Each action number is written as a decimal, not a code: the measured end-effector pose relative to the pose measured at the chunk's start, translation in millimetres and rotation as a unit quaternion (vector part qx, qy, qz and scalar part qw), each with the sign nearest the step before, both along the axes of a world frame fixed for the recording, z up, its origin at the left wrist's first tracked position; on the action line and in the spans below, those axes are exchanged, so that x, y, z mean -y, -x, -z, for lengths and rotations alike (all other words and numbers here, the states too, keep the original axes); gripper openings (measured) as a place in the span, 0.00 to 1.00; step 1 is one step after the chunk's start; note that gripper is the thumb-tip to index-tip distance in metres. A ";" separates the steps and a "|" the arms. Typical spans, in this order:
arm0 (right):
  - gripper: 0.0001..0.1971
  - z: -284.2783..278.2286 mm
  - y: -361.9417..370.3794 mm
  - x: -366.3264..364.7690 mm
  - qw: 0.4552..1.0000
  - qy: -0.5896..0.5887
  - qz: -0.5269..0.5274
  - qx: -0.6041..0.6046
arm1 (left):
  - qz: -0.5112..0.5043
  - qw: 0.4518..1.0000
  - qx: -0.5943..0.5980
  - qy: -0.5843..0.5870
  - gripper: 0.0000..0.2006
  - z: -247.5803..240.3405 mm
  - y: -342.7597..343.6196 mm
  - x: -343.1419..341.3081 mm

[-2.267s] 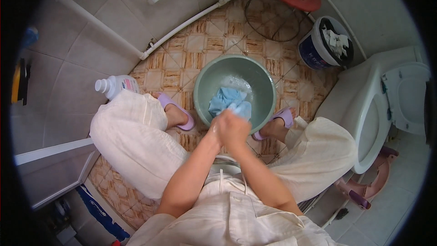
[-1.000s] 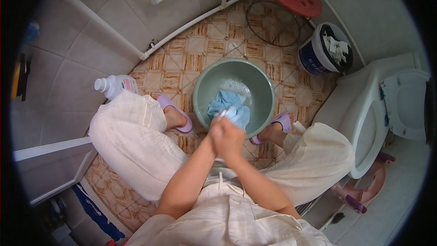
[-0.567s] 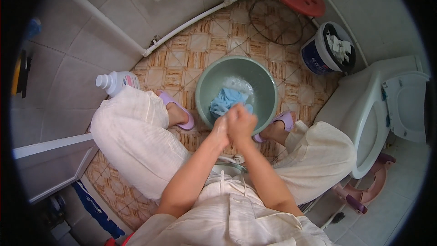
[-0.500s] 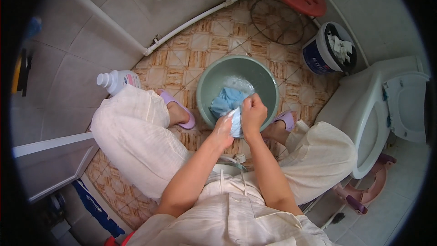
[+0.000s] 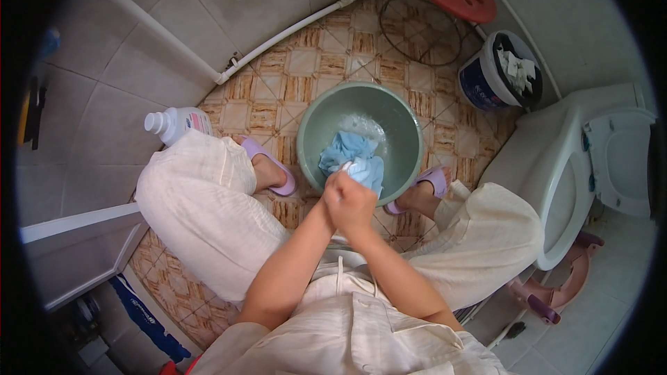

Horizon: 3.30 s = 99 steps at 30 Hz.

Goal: The person washes a light blue garment by hand in a basin of water. They scrub the fabric, squeeze it to remove liquid, and lift the item to examine different sections.

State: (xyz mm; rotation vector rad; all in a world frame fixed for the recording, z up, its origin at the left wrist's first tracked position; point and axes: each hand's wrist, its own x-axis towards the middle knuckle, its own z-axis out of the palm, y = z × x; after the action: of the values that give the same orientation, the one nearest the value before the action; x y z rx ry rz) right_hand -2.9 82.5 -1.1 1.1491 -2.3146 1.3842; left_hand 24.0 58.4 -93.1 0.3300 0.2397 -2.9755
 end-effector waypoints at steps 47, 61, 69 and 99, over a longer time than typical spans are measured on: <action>0.06 27.8 25.9 -5.5 0.976 -0.151 0.103 0.120 | -0.013 0.991 0.107 0.073 0.13 -14.3 -2.2 13.0; 0.05 65.9 76.4 -34.6 0.931 -0.116 0.124 0.324 | -0.019 0.959 0.221 0.174 0.19 -46.8 7.2 17.5; 0.18 49.8 53.0 -52.7 0.568 0.095 0.155 0.803 | -0.060 0.974 0.203 0.085 0.16 -40.4 9.6 33.3; 0.10 45.9 61.7 -15.1 0.943 -0.217 0.162 0.194 | 0.033 0.935 0.315 0.157 0.14 -24.5 7.7 -7.8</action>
State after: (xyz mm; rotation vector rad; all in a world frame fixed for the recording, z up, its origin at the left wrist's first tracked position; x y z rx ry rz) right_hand -64.6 97.6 -47.0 0.5622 -3.0282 1.0821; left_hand 16.4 66.2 -68.6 1.2162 -0.3193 -2.7153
